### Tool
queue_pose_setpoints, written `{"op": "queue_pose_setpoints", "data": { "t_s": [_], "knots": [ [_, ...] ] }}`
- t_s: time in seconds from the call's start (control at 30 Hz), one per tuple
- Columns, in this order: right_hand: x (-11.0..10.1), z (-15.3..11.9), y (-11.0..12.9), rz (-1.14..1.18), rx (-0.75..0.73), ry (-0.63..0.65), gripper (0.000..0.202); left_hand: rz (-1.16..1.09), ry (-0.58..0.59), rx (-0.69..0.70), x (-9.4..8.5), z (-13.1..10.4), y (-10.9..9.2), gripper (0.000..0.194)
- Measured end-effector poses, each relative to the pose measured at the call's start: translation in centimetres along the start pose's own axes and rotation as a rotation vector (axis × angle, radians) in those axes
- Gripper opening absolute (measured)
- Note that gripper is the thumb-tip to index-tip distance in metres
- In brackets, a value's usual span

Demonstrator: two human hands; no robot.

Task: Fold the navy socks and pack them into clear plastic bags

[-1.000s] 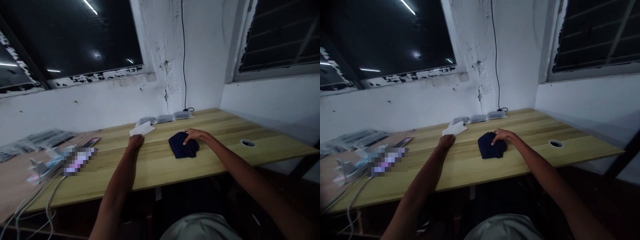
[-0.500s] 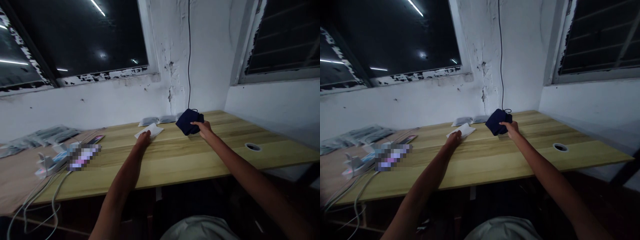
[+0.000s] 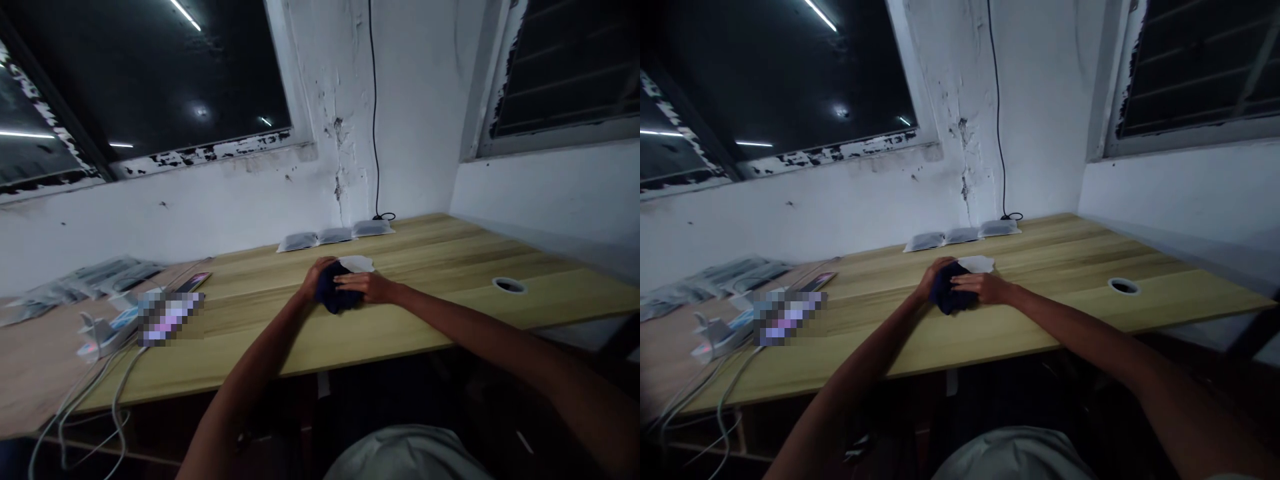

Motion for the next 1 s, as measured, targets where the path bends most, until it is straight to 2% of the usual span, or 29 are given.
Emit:
{"op": "queue_pose_setpoints", "data": {
  "t_s": [0.13, 0.27, 0.33, 0.43, 0.5, 0.57, 0.63, 0.7, 0.8, 0.9, 1.0],
  "knots": [
    [1.7, -0.7, -3.3, -0.04, 0.159, 0.096, 0.067, 0.017, 0.066, 0.194, 0.5, -0.4, -2.0, 0.06],
    [1.6, -0.6, -4.6, -0.151, 0.273, 0.083, 0.054, 0.159, 0.105, 0.228, 2.1, -0.2, -2.8, 0.067],
    [1.5, -0.9, -5.8, -0.247, 0.458, 0.085, 0.045, 0.221, 0.119, 0.231, 3.3, -0.2, -3.4, 0.068],
    [1.5, -2.5, -7.9, -0.406, 0.809, 0.161, 0.031, 0.269, 0.145, 0.265, 5.2, -0.4, -4.6, 0.065],
    [1.6, -3.3, -8.5, -0.423, 0.92, 0.213, 0.024, 0.285, 0.139, 0.291, 6.0, -0.5, -5.3, 0.063],
    [1.7, -3.1, -8.1, -0.354, 0.856, 0.206, 0.022, 0.301, 0.103, 0.295, 6.0, -0.5, -5.6, 0.058],
    [1.2, -2.0, -6.9, -0.262, 0.679, 0.121, 0.035, 0.322, 0.05, 0.254, 5.1, -0.3, -5.2, 0.049],
    [0.1, -1.0, -5.0, -0.179, 0.464, 0.019, 0.051, 0.361, -0.004, 0.142, 3.6, 0.0, -3.9, 0.034],
    [-1.3, -0.1, -2.5, -0.123, 0.245, -0.06, 0.051, 0.432, -0.055, -0.087, 0.7, 0.2, -1.2, 0.02],
    [-2.2, 0.1, -2.3, -0.183, 0.249, -0.087, 0.055, 0.491, -0.047, -0.217, -1.4, 0.0, 0.8, 0.019],
    [-1.9, -0.7, -3.9, -0.21, 0.336, -0.073, 0.056, 0.562, 0.019, -0.267, -2.1, -0.3, 2.0, 0.022]
  ]
}}
Point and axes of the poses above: each hand's wrist, its own z-axis towards the middle knuckle, its own x-axis out of the palm, y = z × x, the point moved 9 cm from there along z, towards the middle knuckle, and after that the axes turned 15 degrees about -z, right-handed, at the moved point
